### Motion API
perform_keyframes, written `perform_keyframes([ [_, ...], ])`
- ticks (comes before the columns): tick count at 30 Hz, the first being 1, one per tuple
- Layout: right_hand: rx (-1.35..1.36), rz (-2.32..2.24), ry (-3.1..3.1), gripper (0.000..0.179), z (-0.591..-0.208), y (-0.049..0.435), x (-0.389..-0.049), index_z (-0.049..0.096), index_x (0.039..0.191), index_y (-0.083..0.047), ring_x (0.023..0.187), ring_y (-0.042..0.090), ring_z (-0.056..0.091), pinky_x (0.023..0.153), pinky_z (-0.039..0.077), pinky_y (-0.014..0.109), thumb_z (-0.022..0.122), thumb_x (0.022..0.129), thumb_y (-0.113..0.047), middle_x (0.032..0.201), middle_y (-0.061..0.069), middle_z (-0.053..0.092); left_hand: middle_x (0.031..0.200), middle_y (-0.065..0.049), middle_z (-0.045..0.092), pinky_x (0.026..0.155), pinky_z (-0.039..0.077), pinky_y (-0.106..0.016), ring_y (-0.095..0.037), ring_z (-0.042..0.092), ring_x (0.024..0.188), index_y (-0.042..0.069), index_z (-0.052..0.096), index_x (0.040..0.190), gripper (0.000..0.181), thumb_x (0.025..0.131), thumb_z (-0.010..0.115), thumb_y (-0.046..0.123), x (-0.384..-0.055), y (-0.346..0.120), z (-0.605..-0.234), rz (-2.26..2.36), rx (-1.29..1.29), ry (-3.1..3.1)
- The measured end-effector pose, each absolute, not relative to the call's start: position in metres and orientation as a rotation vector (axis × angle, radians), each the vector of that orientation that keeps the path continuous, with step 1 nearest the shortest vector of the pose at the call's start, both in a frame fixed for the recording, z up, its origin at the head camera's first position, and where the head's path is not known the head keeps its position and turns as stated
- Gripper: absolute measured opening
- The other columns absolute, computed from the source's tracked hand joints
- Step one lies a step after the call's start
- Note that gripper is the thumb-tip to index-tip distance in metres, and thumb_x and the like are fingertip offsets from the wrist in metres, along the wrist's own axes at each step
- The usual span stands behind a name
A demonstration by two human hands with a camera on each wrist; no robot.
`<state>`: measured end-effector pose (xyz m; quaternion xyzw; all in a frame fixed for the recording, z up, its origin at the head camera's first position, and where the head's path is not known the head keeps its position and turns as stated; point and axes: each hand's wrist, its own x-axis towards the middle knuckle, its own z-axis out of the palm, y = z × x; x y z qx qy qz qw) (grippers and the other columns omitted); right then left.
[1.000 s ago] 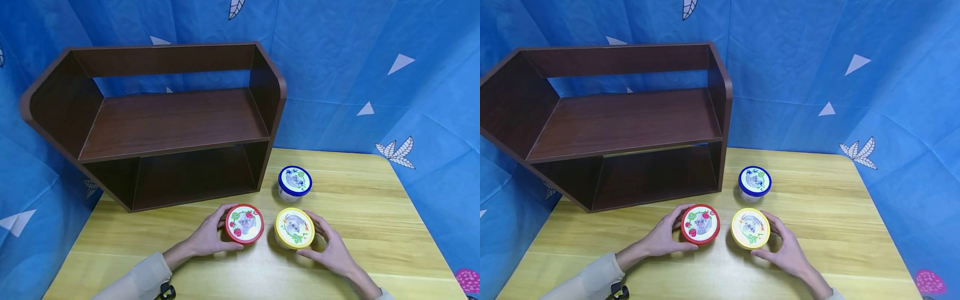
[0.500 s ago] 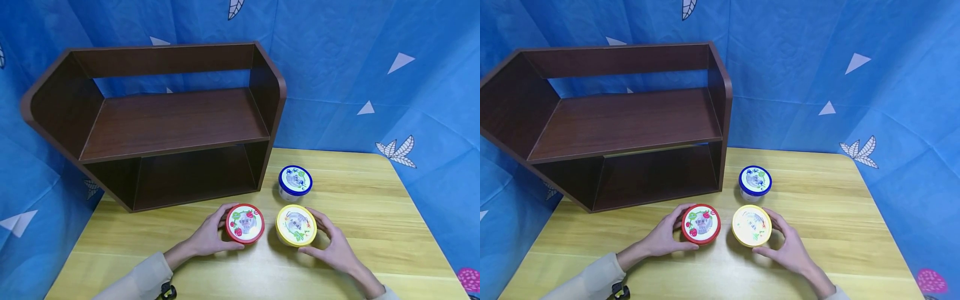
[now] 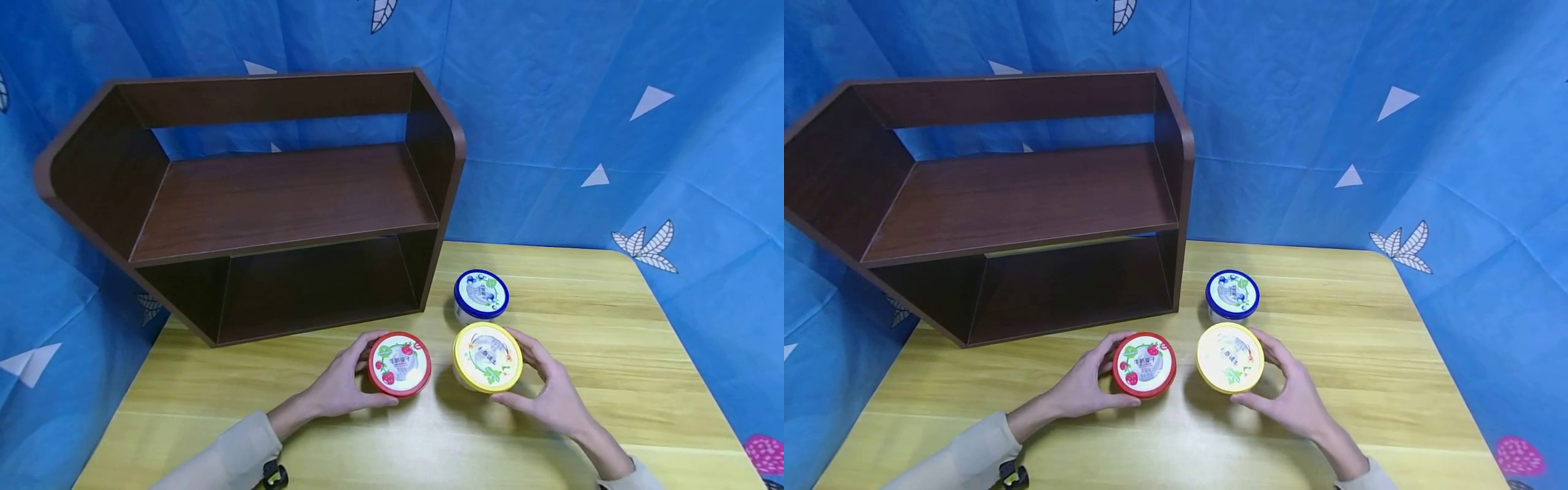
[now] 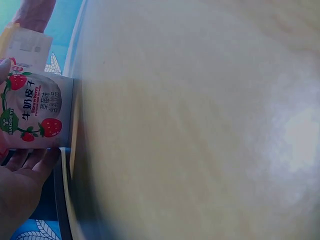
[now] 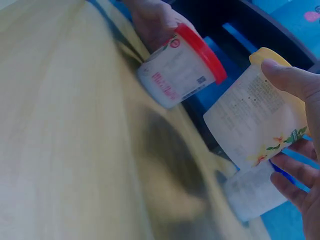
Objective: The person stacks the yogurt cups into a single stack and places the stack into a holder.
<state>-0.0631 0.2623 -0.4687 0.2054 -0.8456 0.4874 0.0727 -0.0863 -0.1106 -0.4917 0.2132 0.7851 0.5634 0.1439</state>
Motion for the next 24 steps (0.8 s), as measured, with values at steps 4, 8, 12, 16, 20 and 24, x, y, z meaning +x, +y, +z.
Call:
perform_keyframes([
  [4,0.600,1.473,-2.547,0.105,-0.460,0.261,-0.065,0.047,0.156,-0.013,0.134,-0.010,0.055,0.108,0.043,0.007,0.099,0.065,-0.002,0.150,-0.025,0.056,0.156,-0.006,0.051,0.115,0.051,-0.025,-0.025,0.056,0.141,0.020,0.036,0.159,0.102,0.077,0.096,0.028,-0.086,-0.111,-0.492,1.623,0.610,2.261],
  [8,0.605,1.492,-2.524,0.107,-0.453,0.258,-0.067,0.047,0.156,-0.012,0.135,-0.009,0.056,0.109,0.043,0.008,0.098,0.064,0.001,0.152,-0.025,0.055,0.156,-0.006,0.051,0.113,0.050,-0.019,-0.025,0.056,0.140,0.021,0.036,0.158,0.101,0.077,0.096,0.028,-0.086,-0.111,-0.492,1.628,0.600,2.256],
  [12,0.651,1.526,-2.437,0.107,-0.448,0.254,-0.071,0.047,0.155,-0.006,0.135,-0.007,0.056,0.109,0.043,0.007,0.096,0.061,0.008,0.152,-0.019,0.057,0.156,-0.006,0.051,0.113,0.050,-0.019,-0.025,0.057,0.140,0.022,0.036,0.158,0.101,0.077,0.096,0.028,-0.086,-0.110,-0.493,1.635,0.610,2.251],
  [16,0.676,1.560,-2.395,0.107,-0.443,0.252,-0.075,0.046,0.155,-0.003,0.137,-0.006,0.055,0.110,0.042,0.008,0.093,0.060,0.012,0.152,-0.017,0.057,0.155,-0.006,0.052,0.114,0.052,-0.023,-0.025,0.057,0.139,0.022,0.037,0.157,0.100,0.077,0.096,0.027,-0.086,-0.111,-0.493,1.635,0.616,2.253],
  [20,0.665,1.594,-2.397,0.106,-0.437,0.250,-0.077,0.044,0.156,-0.001,0.137,-0.006,0.055,0.110,0.044,0.010,0.092,0.062,0.014,0.152,-0.020,0.056,0.154,-0.006,0.053,0.113,0.053,-0.025,-0.025,0.058,0.138,0.021,0.037,0.157,0.100,0.077,0.096,0.027,-0.086,-0.111,-0.492,1.634,0.618,2.258],
  [24,0.672,1.620,-2.370,0.106,-0.433,0.246,-0.078,0.044,0.155,0.003,0.136,-0.006,0.056,0.110,0.045,0.011,0.091,0.060,0.016,0.151,-0.022,0.056,0.153,-0.005,0.054,0.114,0.053,-0.026,-0.024,0.058,0.137,0.021,0.037,0.157,0.100,0.077,0.096,0.028,-0.085,-0.111,-0.492,1.628,0.614,2.263],
])
